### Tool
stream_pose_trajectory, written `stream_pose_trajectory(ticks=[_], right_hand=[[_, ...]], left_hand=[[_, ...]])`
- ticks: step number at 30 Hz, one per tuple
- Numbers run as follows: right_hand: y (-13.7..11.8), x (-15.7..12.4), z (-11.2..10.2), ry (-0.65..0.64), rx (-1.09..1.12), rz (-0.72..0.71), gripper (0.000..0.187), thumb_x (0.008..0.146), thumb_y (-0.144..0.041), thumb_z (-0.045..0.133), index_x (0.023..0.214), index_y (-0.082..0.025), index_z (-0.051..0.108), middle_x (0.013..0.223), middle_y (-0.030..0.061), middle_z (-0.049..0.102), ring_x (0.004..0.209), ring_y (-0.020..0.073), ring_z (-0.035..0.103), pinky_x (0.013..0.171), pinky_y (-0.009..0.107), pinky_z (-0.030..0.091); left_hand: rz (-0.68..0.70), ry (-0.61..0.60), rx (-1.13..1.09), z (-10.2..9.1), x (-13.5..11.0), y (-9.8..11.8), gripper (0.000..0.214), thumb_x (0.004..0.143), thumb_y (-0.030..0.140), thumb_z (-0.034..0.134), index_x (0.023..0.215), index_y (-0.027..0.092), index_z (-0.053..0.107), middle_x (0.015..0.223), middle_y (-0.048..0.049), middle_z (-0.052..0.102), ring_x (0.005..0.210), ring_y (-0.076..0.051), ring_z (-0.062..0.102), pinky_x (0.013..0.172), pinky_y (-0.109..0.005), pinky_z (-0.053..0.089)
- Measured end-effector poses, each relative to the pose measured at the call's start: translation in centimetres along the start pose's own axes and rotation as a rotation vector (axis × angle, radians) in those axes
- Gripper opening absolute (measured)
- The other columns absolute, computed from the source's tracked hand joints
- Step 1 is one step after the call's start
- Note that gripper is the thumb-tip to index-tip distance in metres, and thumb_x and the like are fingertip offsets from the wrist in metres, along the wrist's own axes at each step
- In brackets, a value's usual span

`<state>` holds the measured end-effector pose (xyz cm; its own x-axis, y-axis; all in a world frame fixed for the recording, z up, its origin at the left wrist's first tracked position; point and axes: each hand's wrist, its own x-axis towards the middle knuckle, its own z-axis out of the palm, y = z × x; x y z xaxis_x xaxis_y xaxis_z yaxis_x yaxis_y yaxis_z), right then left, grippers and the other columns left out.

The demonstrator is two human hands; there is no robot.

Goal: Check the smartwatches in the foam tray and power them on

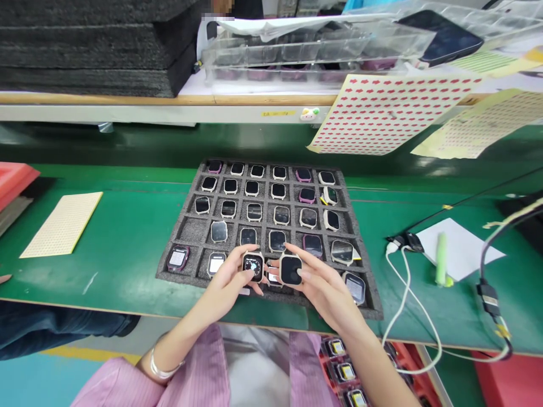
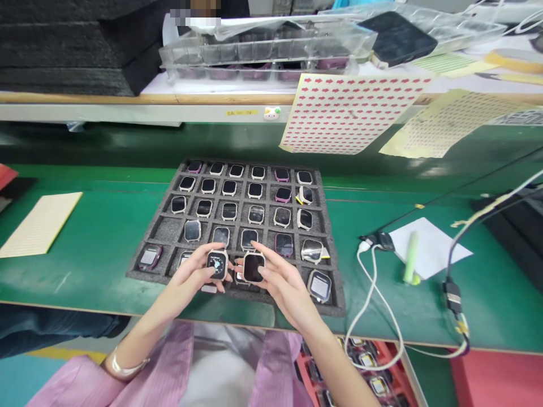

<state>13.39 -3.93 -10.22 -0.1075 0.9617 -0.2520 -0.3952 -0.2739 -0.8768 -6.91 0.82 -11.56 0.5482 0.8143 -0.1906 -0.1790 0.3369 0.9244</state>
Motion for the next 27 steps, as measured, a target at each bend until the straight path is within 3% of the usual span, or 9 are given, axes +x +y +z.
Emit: stream_pose_trajectory(ticks=[6, 12, 16, 22, 27], right_hand=[[0.1, -0.1, 0.2, 0.01, -0.001, -0.024, 0.049, 0.086, -0.03, 0.063, 0.133, -0.025, 0.051, 0.114, 0.0092, 0.067, 0.105, 0.0279, 0.063, 0.094, 0.049, 0.048], [-0.1, -0.2, 0.3, -0.032, 0.046, -0.014, 0.047, 0.088, -0.03, 0.063, 0.133, -0.028, 0.05, 0.117, 0.0081, 0.066, 0.108, 0.0265, 0.062, 0.098, 0.05, 0.045], [-0.2, 0.0, 0.1, -0.08, 0.084, -0.003, 0.043, 0.084, -0.027, 0.07, 0.125, -0.027, 0.058, 0.109, 0.0093, 0.069, 0.102, 0.028, 0.065, 0.093, 0.051, 0.048], [0.1, 0.3, -0.7, -0.126, 0.114, -0.082, 0.032, 0.069, -0.025, 0.083, 0.098, -0.026, 0.071, 0.094, 0.0057, 0.073, 0.087, 0.0252, 0.07, 0.081, 0.039, 0.054], [0.1, 0.2, -0.7, -0.106, 0.058, -0.104, 0.037, 0.071, -0.028, 0.082, 0.106, -0.025, 0.071, 0.095, 0.0066, 0.073, 0.087, 0.0218, 0.069, 0.079, 0.029, 0.054]], left_hand=[[-0.006, -0.016, 0.035, 0.0, 0.1, -0.1, 0.041, 0.087, 0.022, 0.047, 0.128, 0.022, 0.042, 0.098, -0.0044, 0.057, 0.075, -0.015, 0.064, 0.075, -0.032, 0.051], [0.046, 0.002, 0.068, 0.6, 0.3, -0.4, 0.046, 0.08, 0.021, 0.062, 0.121, 0.022, 0.04, 0.086, -0.0002, 0.053, 0.071, -0.012, 0.056, 0.058, -0.021, 0.046], [0.056, 0.049, 0.171, 0.8, 0.2, -0.4, 0.033, 0.082, 0.022, 0.06, 0.111, 0.02, 0.045, 0.076, 0.0042, 0.047, 0.058, -0.008, 0.05, 0.053, -0.019, 0.042], [0.053, 0.016, 0.256, 0.9, -0.2, 0.1, 0.027, 0.078, 0.009, 0.054, 0.103, 0.018, 0.048, 0.067, 0.0068, 0.043, 0.052, -0.006, 0.039, 0.05, -0.017, 0.035], [0.061, 0.015, 0.219, 1.2, -0.5, 0.2, 0.028, 0.081, 0.012, 0.054, 0.107, 0.019, 0.047, 0.069, 0.0063, 0.043, 0.056, -0.007, 0.041, 0.053, -0.018, 0.036]])
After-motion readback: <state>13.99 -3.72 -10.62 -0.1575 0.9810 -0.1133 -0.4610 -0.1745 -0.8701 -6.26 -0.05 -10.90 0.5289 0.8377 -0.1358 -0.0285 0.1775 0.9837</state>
